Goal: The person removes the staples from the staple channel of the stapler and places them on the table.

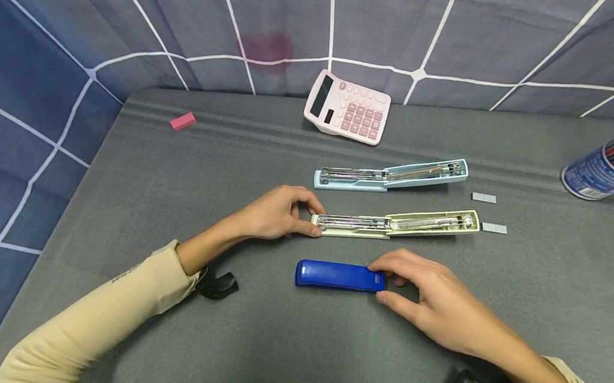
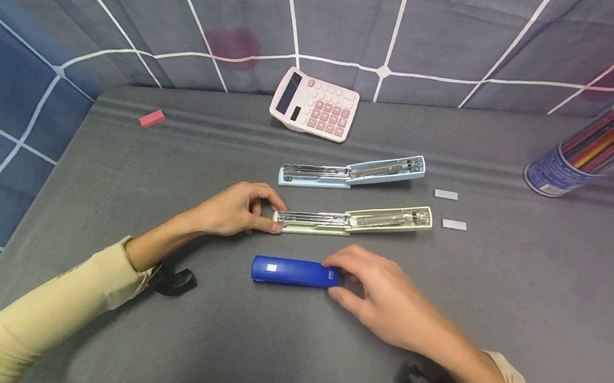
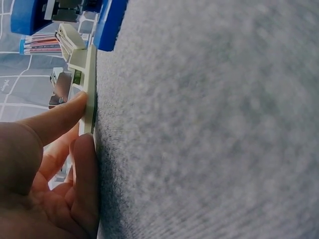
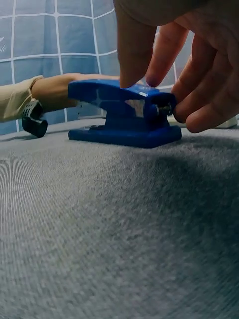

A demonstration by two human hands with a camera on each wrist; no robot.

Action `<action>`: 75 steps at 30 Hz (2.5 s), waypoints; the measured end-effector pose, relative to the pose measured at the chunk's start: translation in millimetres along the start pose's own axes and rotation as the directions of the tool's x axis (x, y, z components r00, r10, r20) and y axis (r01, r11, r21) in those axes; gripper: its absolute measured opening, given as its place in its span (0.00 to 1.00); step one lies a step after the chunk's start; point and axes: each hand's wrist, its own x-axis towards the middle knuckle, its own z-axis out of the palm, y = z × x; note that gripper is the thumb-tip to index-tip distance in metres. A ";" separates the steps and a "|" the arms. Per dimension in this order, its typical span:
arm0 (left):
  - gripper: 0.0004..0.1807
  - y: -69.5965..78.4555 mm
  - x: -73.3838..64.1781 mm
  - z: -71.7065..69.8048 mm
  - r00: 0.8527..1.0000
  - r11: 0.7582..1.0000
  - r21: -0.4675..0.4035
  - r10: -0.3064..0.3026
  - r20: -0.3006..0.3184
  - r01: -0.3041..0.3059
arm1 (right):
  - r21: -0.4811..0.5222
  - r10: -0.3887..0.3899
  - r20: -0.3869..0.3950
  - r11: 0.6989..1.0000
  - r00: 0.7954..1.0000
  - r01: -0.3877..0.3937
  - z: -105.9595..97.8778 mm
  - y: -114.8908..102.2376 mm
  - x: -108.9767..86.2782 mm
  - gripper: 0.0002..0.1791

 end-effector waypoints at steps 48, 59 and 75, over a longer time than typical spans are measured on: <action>0.17 14.4 -65.8 39.0 1.000 0.998 0.055 0.026 0.017 -0.027 | 0.052 0.024 0.040 0.998 0.999 -0.026 -1.0 -4.2 12.7 0.14; 0.16 12.1 -64.4 35.5 0.999 1.000 0.007 0.018 0.048 -0.018 | -0.016 -0.113 0.090 0.993 0.990 0.115 14.6 -31.1 41.0 0.15; 0.16 8.3 -65.0 34.3 0.997 0.997 -0.072 0.023 0.068 -0.018 | -0.102 -0.316 0.052 0.942 0.947 0.320 14.6 -21.4 43.6 0.22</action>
